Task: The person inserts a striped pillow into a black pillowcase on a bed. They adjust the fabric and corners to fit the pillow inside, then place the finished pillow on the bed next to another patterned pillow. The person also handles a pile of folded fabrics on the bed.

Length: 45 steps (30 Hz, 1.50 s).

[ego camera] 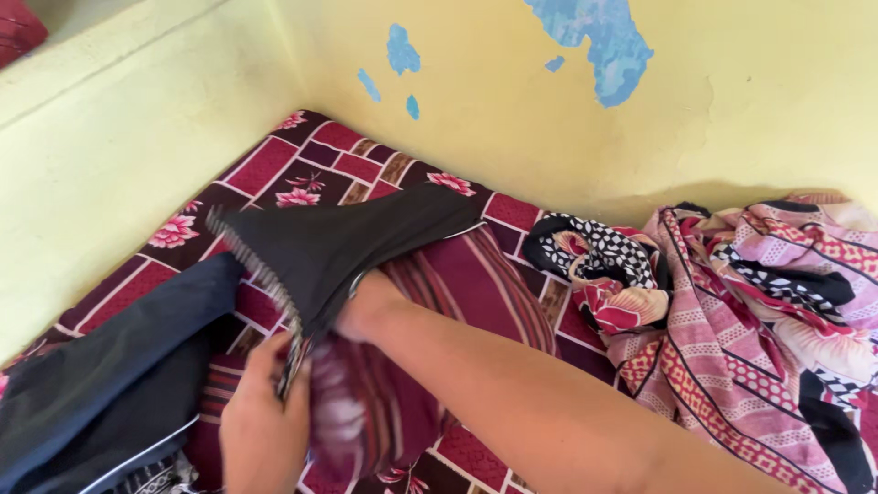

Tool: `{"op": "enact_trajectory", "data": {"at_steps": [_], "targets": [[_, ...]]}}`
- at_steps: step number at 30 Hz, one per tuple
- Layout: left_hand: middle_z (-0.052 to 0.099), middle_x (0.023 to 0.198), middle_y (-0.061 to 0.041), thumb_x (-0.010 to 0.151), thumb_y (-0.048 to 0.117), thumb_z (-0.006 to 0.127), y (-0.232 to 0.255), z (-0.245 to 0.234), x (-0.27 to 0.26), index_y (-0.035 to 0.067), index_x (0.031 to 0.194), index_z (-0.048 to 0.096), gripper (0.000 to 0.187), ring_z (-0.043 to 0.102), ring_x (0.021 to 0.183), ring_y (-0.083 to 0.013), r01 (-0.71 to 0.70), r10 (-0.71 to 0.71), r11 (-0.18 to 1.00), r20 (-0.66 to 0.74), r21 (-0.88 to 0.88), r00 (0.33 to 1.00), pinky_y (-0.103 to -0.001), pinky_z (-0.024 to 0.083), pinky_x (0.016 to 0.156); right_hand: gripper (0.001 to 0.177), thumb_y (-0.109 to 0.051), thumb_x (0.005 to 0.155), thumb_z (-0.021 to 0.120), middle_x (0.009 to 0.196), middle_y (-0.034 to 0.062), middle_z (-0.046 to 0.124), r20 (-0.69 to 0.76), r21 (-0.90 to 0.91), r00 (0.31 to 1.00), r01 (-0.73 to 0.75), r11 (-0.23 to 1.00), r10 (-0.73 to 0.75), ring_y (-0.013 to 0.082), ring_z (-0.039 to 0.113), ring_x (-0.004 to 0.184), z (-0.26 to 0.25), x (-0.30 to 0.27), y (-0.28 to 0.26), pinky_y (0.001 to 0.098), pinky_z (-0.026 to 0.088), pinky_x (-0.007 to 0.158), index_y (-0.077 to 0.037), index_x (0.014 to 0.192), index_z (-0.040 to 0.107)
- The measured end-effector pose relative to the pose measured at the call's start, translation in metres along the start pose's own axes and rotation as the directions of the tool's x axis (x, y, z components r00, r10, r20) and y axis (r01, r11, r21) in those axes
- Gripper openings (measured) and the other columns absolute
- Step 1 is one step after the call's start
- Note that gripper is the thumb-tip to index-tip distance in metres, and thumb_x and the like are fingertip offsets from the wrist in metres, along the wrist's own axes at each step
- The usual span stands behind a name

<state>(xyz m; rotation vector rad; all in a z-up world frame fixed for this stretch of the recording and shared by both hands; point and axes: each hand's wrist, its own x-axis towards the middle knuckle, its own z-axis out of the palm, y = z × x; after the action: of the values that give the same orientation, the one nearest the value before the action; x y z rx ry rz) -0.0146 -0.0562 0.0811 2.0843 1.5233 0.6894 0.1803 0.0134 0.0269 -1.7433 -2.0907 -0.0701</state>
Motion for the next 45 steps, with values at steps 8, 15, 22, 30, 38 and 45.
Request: {"op": "enact_trajectory", "data": {"at_steps": [8,15,22,30,38,45], "targets": [[0.061,0.134,-0.002,0.063,0.033,0.074,-0.017,0.031,-0.015,0.036,0.136,0.059,0.074,0.062,0.118,-0.0273,-0.096,0.216,0.703,-0.082,0.704,0.973,-0.049,0.056,0.087,0.065,-0.048,0.089,0.072,0.136,0.0209,0.057,0.041,0.184,0.992,0.111,0.977,-0.120,0.0399,0.055,0.127,-0.060,-0.122,0.052,0.0514,0.043,0.106,-0.004,0.136,0.059],[0.061,0.129,-0.005,0.076,0.026,0.068,0.077,0.097,0.029,0.018,0.135,0.059,0.061,0.062,0.110,-0.0279,-0.492,0.442,0.731,0.220,0.472,0.869,-0.047,0.057,0.085,0.084,-0.062,0.071,0.084,0.125,0.0179,0.058,0.110,0.213,0.575,-0.811,0.545,0.811,0.0350,0.055,0.120,-0.084,-0.173,0.128,0.0440,0.045,0.102,-0.004,0.126,0.058],[0.064,0.116,-0.009,0.091,0.015,0.059,0.109,0.128,0.046,0.016,0.135,0.057,0.044,0.066,0.108,-0.0292,-0.473,0.310,0.782,0.405,0.406,0.860,-0.043,0.057,0.090,0.093,-0.055,0.065,0.084,0.125,0.0173,0.073,0.680,0.620,0.528,-0.785,-0.014,0.508,0.0251,0.071,0.111,-0.083,-0.186,0.153,0.0359,0.053,0.100,0.004,0.134,0.063],[0.065,0.105,-0.020,0.093,0.019,0.062,0.154,0.097,0.086,0.005,0.131,0.062,0.041,0.065,0.099,-0.0395,-0.345,0.346,0.938,-0.040,0.027,0.937,-0.047,0.051,0.087,0.086,-0.033,0.069,0.087,0.117,0.0197,0.069,0.113,0.763,0.924,-0.316,0.563,0.365,0.0283,0.071,0.106,-0.117,-0.129,0.092,0.0378,0.055,0.091,0.005,0.136,0.049],[0.076,0.092,-0.011,0.094,0.028,0.070,0.205,0.039,0.084,0.010,0.102,0.080,0.022,0.071,0.085,-0.0296,-0.258,0.257,0.966,0.070,0.011,0.964,-0.041,0.053,0.079,0.053,-0.031,0.084,0.073,0.092,0.0226,0.073,0.066,0.585,0.911,-0.366,0.724,0.407,0.0407,0.073,0.087,-0.141,-0.095,0.026,0.0483,0.056,0.077,0.000,0.122,0.054],[0.061,0.067,-0.001,0.093,0.025,0.071,0.161,0.054,0.036,0.002,0.095,0.079,0.025,0.051,0.066,-0.0073,-0.029,0.208,0.910,0.394,-0.414,0.895,-0.025,0.044,0.061,0.041,-0.026,0.089,0.064,0.105,0.0191,0.073,-0.083,0.599,0.896,-0.305,0.740,0.436,0.0352,0.071,0.096,-0.072,-0.084,0.064,0.0437,0.055,0.084,-0.002,0.123,0.061]]}}
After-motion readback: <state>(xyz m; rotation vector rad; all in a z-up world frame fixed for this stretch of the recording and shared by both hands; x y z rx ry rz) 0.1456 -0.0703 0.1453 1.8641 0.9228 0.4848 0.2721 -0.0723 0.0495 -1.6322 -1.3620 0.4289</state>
